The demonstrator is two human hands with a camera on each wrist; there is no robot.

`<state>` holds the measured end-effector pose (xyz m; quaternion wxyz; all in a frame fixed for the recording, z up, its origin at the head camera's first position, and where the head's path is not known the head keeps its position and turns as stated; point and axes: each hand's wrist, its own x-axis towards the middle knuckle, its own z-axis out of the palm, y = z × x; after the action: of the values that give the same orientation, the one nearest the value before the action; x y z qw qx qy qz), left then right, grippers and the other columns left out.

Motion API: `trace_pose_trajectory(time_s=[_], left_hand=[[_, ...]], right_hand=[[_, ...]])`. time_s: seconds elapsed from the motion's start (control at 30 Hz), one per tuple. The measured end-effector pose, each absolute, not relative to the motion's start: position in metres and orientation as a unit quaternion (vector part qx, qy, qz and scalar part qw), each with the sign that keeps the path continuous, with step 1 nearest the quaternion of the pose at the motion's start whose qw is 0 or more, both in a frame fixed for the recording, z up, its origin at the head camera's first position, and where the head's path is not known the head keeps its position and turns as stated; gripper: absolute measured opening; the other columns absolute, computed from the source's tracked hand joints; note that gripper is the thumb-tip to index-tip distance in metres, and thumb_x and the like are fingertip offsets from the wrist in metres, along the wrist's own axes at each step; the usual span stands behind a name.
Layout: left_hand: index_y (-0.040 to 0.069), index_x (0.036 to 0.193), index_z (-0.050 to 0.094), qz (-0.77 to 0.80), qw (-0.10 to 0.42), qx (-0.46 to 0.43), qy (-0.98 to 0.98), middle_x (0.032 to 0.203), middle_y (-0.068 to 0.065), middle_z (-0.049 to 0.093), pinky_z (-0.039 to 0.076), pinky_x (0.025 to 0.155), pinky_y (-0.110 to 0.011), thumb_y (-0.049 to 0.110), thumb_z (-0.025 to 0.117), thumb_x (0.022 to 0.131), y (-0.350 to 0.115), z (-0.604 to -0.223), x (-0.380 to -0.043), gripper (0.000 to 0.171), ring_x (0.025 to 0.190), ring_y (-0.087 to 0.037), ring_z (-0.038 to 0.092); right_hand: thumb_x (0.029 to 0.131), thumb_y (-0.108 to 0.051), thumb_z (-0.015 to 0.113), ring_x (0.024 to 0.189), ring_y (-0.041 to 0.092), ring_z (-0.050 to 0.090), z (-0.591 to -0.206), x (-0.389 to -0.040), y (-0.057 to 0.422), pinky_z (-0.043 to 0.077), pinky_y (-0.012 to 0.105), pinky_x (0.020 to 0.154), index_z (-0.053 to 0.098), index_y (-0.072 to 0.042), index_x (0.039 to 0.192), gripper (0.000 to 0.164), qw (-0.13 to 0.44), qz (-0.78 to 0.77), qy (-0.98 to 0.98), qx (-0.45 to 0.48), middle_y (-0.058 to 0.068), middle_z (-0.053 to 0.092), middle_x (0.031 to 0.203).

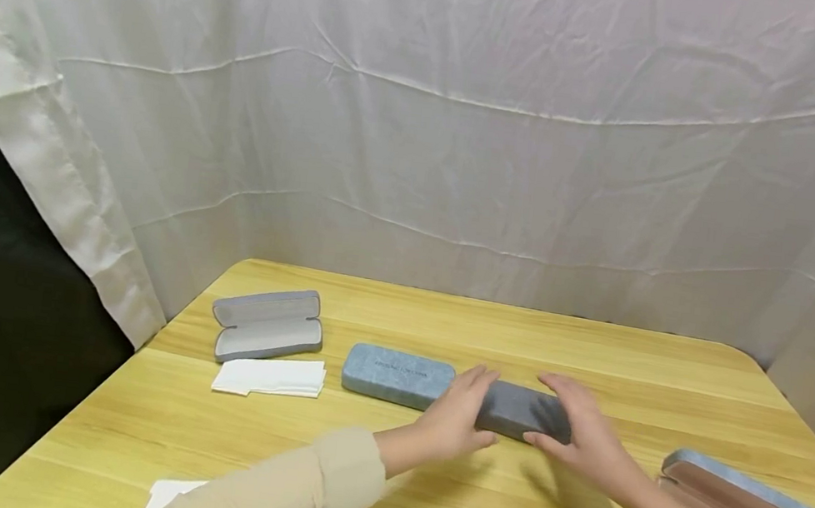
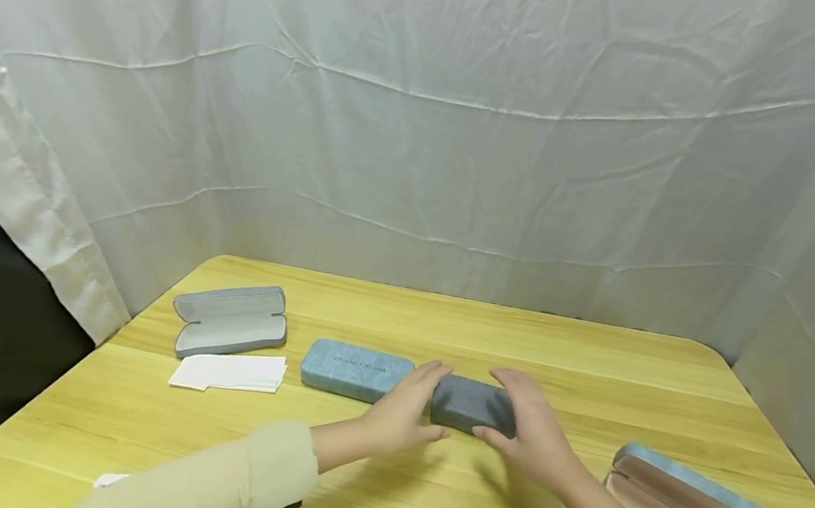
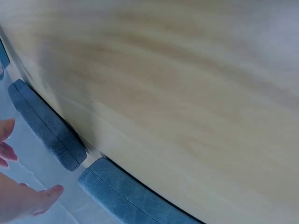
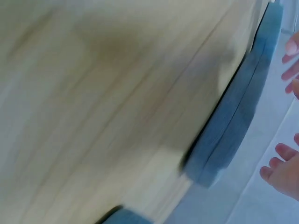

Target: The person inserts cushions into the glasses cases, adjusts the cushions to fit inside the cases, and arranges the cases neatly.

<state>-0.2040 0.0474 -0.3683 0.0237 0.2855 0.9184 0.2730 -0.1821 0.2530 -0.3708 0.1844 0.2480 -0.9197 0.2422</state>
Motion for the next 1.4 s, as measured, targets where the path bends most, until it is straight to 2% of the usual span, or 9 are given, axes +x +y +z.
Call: trace_pose_trajectory(time_s=[0.33,0.57,0.73,0.87,1.17,1.4], left_hand=[[0.008,0.143,0.03,0.282,-0.009,0.325,0.903,0.149,-0.015,0.031,0.032,0.108,-0.049,0.027,0.069,0.083,0.001,-0.361,-0.185,0.075,0.137,-0.034,0.03],[0.009,0.145,0.024,0.288,-0.012,0.332,0.898,0.149,-0.014,0.031,0.029,0.109,-0.051,0.025,0.068,0.084,-0.03,-0.363,-0.179,0.077,0.138,-0.032,0.028],[0.006,0.144,0.027,0.298,-0.016,0.33,0.896,0.148,-0.017,0.03,0.03,0.108,-0.053,0.024,0.069,0.083,-0.05,-0.37,-0.172,0.076,0.136,-0.035,0.029],[0.002,0.141,0.03,0.303,-0.015,0.328,0.895,0.146,-0.019,0.032,0.032,0.107,-0.053,0.023,0.069,0.082,-0.069,-0.372,-0.164,0.074,0.135,-0.035,0.032],[0.0,0.137,0.036,0.32,-0.033,0.277,0.905,0.14,-0.021,0.04,0.037,0.1,-0.055,0.022,0.072,0.08,-0.114,-0.377,-0.148,0.071,0.129,-0.039,0.037],[-0.001,0.136,0.039,0.321,-0.034,0.218,0.921,0.138,-0.02,0.043,0.037,0.101,-0.053,0.022,0.073,0.078,-0.14,-0.381,-0.137,0.07,0.127,-0.038,0.04]], right_hand=[[0.075,-0.02,0.076,0.12,0.043,0.041,-0.367,-0.158,0.214,0.041,0.063,0.089,0.039,0.001,0.135,0.074,0.161,0.282,-0.902,0.286,0.021,0.047,0.132],[0.077,-0.023,0.074,0.125,0.038,0.04,-0.364,-0.145,0.194,0.042,0.059,0.091,0.037,-0.008,0.139,0.074,0.129,0.278,-0.903,0.303,0.019,0.043,0.137],[0.078,-0.027,0.073,0.125,0.035,0.041,-0.366,-0.14,0.181,0.043,0.056,0.091,0.038,-0.007,0.138,0.072,0.111,0.272,-0.896,0.333,0.014,0.044,0.136],[0.08,-0.029,0.071,0.126,0.034,0.039,-0.367,-0.139,0.171,0.042,0.057,0.093,0.037,-0.006,0.139,0.071,0.071,0.288,-0.892,0.342,0.014,0.042,0.138],[0.082,-0.038,0.068,0.13,0.03,0.036,-0.373,-0.136,0.146,0.039,0.056,0.099,0.036,-0.008,0.141,0.073,-0.001,0.295,-0.894,0.339,0.013,0.039,0.141],[0.084,-0.041,0.066,0.128,0.028,0.038,-0.377,-0.133,0.127,0.041,0.051,0.098,0.035,-0.007,0.14,0.072,-0.011,0.29,-0.884,0.366,0.013,0.039,0.14]])
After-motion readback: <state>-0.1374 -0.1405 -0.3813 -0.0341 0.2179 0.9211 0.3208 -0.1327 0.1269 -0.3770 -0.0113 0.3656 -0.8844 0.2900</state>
